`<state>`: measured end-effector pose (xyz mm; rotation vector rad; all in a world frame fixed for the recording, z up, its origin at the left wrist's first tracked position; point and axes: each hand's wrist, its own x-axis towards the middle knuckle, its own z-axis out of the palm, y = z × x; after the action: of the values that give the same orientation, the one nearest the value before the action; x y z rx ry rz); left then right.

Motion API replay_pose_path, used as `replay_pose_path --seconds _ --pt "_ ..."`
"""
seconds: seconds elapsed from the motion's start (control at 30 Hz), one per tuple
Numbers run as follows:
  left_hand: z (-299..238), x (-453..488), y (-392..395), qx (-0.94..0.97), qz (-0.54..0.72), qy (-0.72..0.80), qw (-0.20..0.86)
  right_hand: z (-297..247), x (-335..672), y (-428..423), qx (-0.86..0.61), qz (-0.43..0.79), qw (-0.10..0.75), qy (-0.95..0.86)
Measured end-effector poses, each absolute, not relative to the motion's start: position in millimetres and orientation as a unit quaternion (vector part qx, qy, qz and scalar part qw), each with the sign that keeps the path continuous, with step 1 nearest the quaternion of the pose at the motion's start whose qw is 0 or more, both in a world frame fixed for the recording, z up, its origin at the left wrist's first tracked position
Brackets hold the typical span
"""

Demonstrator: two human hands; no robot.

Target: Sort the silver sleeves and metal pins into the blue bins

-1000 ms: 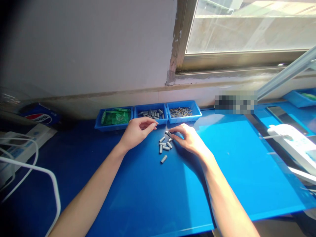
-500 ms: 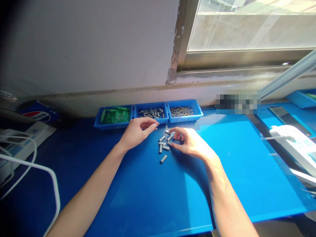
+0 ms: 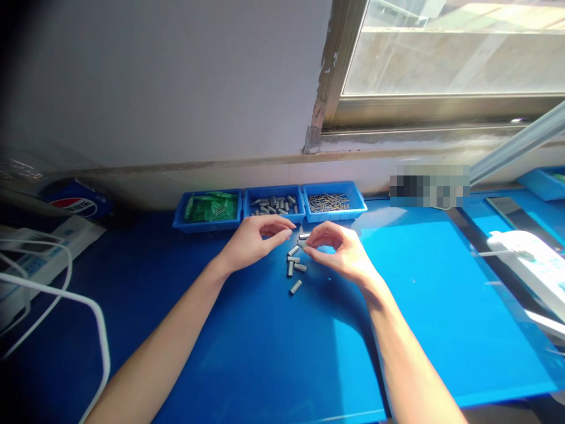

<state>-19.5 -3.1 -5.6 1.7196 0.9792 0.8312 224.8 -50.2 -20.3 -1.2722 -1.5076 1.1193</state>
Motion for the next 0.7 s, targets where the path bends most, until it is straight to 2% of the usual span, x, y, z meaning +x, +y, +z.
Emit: replay_pose_path --seconds 0.17,0.4,0.47,0.6,0.7 --pt "-9.6 -18.9 -3.8 0.671 0.298 0.369 0.569 -28.2 214.1 -49.9 -0.476 0.452 0.462 -0.597" --pt "-12.1 -20.8 -1.9 0.634 0.281 0.372 0.617 -36.7 206.3 -47.1 -0.462 0.415 0.49 -0.613" --pt "-9.6 -22.8 -0.5 0.632 0.297 0.373 0.611 -36.8 209.7 -45.6 -0.473 0.375 0.477 -0.639" --pt "-6.0 -29.8 6.2 0.609 0.389 0.41 0.557 -36.3 223.5 -42.3 -0.51 0.216 0.424 -0.717" --pt "-7.3 -35.2 11.8 0.572 0.47 0.442 0.506 -36.7 232.4 -41.5 -0.509 0.193 0.368 -0.754"
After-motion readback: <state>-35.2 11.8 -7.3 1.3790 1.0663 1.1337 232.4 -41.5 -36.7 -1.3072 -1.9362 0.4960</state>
